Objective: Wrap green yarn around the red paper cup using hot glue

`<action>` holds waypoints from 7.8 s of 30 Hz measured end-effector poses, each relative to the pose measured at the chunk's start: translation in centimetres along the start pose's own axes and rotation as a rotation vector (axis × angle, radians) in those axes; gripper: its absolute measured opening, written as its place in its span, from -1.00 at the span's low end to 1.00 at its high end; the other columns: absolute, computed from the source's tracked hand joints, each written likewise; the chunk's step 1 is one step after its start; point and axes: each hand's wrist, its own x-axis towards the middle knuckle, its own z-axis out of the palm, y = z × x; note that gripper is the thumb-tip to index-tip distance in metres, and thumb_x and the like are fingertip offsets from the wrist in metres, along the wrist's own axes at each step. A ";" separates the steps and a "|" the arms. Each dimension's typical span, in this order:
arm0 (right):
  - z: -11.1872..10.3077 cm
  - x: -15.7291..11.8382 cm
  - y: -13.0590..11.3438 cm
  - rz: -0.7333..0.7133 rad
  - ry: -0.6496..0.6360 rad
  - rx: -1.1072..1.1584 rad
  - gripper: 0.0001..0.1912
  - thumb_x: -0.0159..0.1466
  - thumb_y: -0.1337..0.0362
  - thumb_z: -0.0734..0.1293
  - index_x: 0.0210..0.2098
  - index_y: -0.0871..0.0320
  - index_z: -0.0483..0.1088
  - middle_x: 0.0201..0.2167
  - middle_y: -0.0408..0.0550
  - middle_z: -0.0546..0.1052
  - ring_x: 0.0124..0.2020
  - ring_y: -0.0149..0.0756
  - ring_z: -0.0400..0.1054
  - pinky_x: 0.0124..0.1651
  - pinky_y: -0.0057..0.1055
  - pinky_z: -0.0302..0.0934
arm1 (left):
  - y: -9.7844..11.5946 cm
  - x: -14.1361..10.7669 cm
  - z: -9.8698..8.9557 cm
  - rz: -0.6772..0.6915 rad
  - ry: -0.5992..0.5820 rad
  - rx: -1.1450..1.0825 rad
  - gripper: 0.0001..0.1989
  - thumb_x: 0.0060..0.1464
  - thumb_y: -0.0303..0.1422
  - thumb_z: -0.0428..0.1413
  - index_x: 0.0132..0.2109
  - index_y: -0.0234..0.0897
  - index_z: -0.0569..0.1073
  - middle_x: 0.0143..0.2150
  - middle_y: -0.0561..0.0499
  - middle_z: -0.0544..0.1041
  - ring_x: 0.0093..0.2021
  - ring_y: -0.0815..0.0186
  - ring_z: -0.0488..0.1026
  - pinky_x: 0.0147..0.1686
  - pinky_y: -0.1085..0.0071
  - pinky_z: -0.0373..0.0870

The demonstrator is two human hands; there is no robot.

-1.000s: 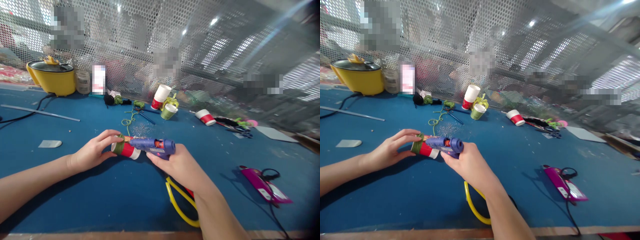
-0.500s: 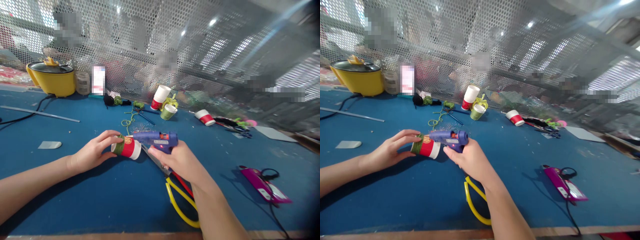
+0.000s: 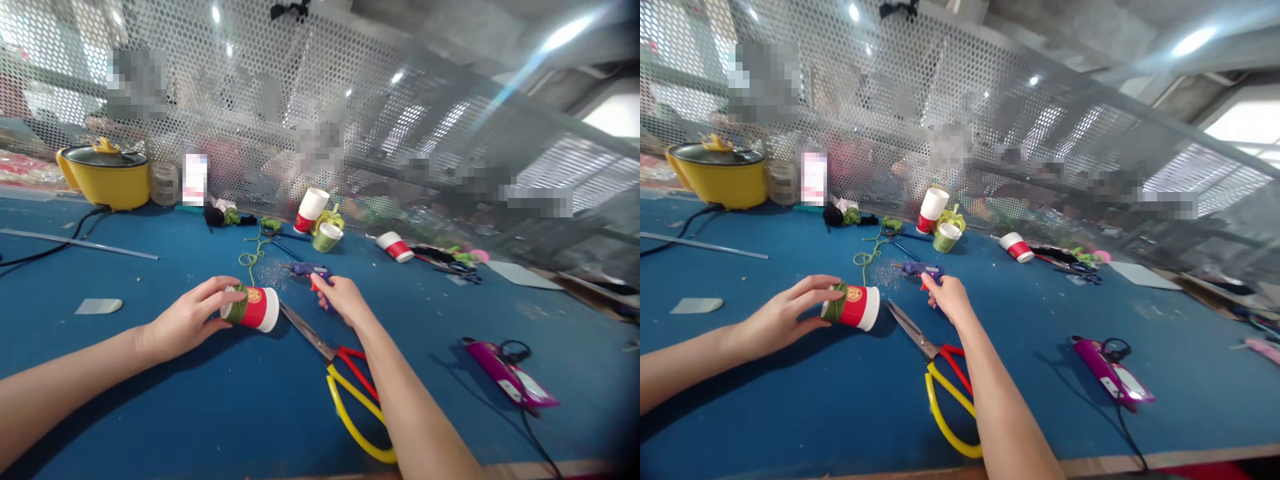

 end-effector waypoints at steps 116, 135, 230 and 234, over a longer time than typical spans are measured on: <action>5.4 -4.1 -7.3 -0.461 -0.278 0.259 -0.72 0.09 0.25 0.33 -0.67 0.18 0.22 -0.70 -0.26 0.23 -0.60 -0.49 0.06 -0.46 -0.48 -0.02 | 2.2 -0.2 -0.1 -0.027 -0.156 -0.309 -0.70 0.11 -0.43 0.07 -0.01 -0.24 0.21 0.03 -0.18 0.23 0.06 0.16 0.25 -0.01 0.22 0.31; 4.9 -3.8 -7.4 -0.385 -0.377 0.320 -0.75 0.14 0.28 0.30 -0.63 0.20 0.26 -0.65 -0.19 0.38 -0.61 -0.51 0.15 -0.47 -0.51 0.06 | 2.3 -0.1 0.1 0.016 -0.225 -0.300 -0.50 0.13 -0.34 0.06 0.17 -0.24 0.07 0.06 -0.21 0.22 0.10 0.13 0.22 0.05 0.19 0.30; -0.2 -8.2 -4.9 -0.477 -0.108 0.008 -0.81 0.15 0.22 0.26 -0.36 0.16 0.47 -0.46 -0.08 0.57 -0.45 -0.25 0.43 -0.34 -0.40 0.30 | 0.0 0.3 -1.1 -0.128 -0.025 -0.182 -0.64 0.06 -0.40 0.12 0.01 -0.25 0.26 -0.03 -0.16 0.34 0.00 0.17 0.33 -0.04 0.21 0.35; -0.3 -8.3 -4.9 -0.470 -0.099 -0.011 -0.83 0.14 0.21 0.26 -0.43 0.15 0.45 -0.51 -0.09 0.55 -0.48 -0.26 0.41 -0.37 -0.41 0.28 | 0.0 0.3 -1.0 -0.133 -0.009 -0.188 -0.64 0.06 -0.39 0.13 0.01 -0.26 0.27 -0.04 -0.16 0.35 0.00 0.18 0.33 -0.04 0.22 0.35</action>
